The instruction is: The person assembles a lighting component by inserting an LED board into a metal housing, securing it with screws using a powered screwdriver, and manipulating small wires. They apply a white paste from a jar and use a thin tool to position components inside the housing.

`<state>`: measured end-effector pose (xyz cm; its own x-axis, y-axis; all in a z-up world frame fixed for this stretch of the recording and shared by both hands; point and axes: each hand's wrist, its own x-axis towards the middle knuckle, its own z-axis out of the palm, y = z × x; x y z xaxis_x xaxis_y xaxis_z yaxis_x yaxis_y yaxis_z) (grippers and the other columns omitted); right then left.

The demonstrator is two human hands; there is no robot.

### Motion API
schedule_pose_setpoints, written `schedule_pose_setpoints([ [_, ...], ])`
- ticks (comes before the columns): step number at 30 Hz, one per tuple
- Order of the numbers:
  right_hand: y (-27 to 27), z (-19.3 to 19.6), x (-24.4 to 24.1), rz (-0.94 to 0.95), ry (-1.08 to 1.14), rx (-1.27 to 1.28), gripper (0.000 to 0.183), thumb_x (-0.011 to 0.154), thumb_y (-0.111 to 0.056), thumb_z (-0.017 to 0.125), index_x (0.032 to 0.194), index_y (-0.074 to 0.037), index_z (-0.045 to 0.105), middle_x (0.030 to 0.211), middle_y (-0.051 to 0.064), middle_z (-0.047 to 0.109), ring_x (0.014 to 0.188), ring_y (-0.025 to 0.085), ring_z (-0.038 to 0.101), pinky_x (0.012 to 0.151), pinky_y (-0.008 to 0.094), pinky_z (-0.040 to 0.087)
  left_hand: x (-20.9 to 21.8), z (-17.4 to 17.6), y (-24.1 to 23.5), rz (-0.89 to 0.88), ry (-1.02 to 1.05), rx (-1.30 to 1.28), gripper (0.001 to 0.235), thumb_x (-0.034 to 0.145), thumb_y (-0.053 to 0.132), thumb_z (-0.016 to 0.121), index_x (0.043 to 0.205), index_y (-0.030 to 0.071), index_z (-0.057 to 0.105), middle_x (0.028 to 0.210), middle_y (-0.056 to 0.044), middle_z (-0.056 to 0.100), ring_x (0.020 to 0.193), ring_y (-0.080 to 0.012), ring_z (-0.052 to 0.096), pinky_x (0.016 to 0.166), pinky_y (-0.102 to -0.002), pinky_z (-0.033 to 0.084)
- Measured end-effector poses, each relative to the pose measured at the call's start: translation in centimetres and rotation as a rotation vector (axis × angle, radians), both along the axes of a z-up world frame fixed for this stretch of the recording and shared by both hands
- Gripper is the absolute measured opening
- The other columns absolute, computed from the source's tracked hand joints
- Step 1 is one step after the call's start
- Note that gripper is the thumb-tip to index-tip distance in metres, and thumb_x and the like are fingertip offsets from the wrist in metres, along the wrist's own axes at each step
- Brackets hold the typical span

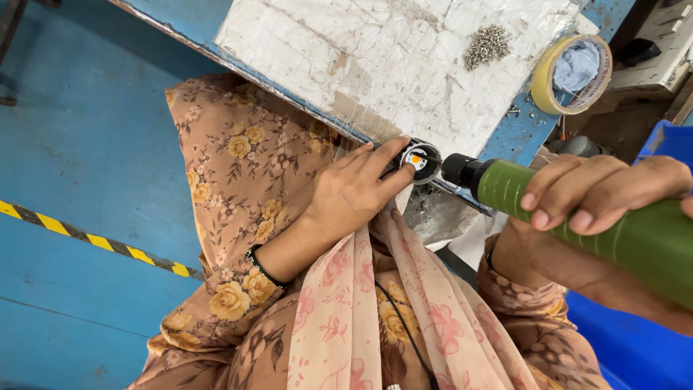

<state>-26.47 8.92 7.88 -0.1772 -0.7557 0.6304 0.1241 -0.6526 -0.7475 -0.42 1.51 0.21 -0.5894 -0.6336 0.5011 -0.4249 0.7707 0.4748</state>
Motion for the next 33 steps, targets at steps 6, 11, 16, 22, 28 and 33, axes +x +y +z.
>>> schedule_pose_setpoints([
  [6, 0.0, 0.5, 0.0, 0.081, -0.003, 0.061, 0.093, 0.086, -0.088, 0.047, 0.14, -0.012, 0.051, 0.087, 0.007, 0.056, 0.064, 0.026, 0.06, 0.055, 0.046, 0.053, 0.0, 0.1, 0.1, 0.001, -0.038, 0.014, 0.017, 0.094, 0.014, 0.066, 0.111, 0.018, 0.066, 0.136, -0.009, 0.062, 0.098, -0.0251, 0.071, 0.085, -0.034, 0.059],
  [11, -0.8, 1.1, -0.2, 0.169, -0.005, 0.037, 0.083, 0.087, -0.078, 0.05, 0.129, -0.007, 0.054, 0.088, 0.008, 0.058, 0.068, 0.027, 0.065, 0.06, 0.045, 0.058, 0.0, 0.0, 0.1, -0.013, -0.06, 0.043, 0.021, 0.092, 0.013, 0.065, 0.112, 0.019, 0.067, 0.136, -0.008, 0.061, 0.095, -0.0226, 0.069, 0.077, -0.033, 0.057],
  [16, -0.5, 1.1, -0.9, 0.046, 0.013, 0.066, 0.068, 0.082, -0.072, 0.066, 0.095, -0.005, 0.063, 0.085, 0.002, 0.058, 0.063, 0.02, 0.065, 0.057, 0.039, 0.058, -0.1, -0.4, 0.3, -0.012, -0.031, 0.048, 0.021, 0.095, 0.015, 0.067, 0.115, 0.017, 0.064, 0.137, -0.008, 0.06, 0.099, -0.0227, 0.069, 0.079, -0.033, 0.058],
  [22, -1.0, 0.6, -2.3, -0.015, -0.1, -0.097, 0.066, 0.08, -0.072, 0.068, 0.095, -0.007, 0.063, 0.082, 0.003, 0.058, 0.061, 0.014, 0.062, 0.056, 0.028, 0.057, -0.7, -0.2, 0.0, -0.021, 0.141, 0.254, 0.06, 0.086, 0.04, 0.079, 0.129, 0.005, 0.055, 0.131, -0.012, 0.06, 0.111, -0.0325, 0.062, 0.093, -0.044, 0.049],
  [28, 1.1, 0.7, -4.9, -0.195, -0.089, -0.102, 0.066, 0.083, -0.072, 0.06, 0.096, -0.007, 0.063, 0.078, 0.006, 0.053, 0.056, 0.012, 0.059, 0.058, 0.029, 0.052, -2.8, 0.3, -1.2, -0.033, 0.145, 0.568, 0.069, 0.081, 0.034, 0.089, 0.133, 0.009, 0.051, 0.119, -0.011, 0.064, 0.112, -0.0321, 0.062, 0.098, -0.044, 0.049],
  [33, 2.9, -0.7, -8.8, -0.214, -0.072, -0.091, 0.064, 0.088, -0.071, 0.051, 0.098, -0.009, 0.063, 0.073, 0.008, 0.054, 0.057, 0.016, 0.057, 0.056, 0.029, 0.053, -0.4, 3.3, -5.1, -0.434, 0.068, 0.553, 0.075, 0.078, 0.022, 0.086, 0.138, 0.007, 0.045, 0.125, -0.014, 0.065, 0.119, -0.0327, 0.061, 0.102, -0.046, 0.05],
])
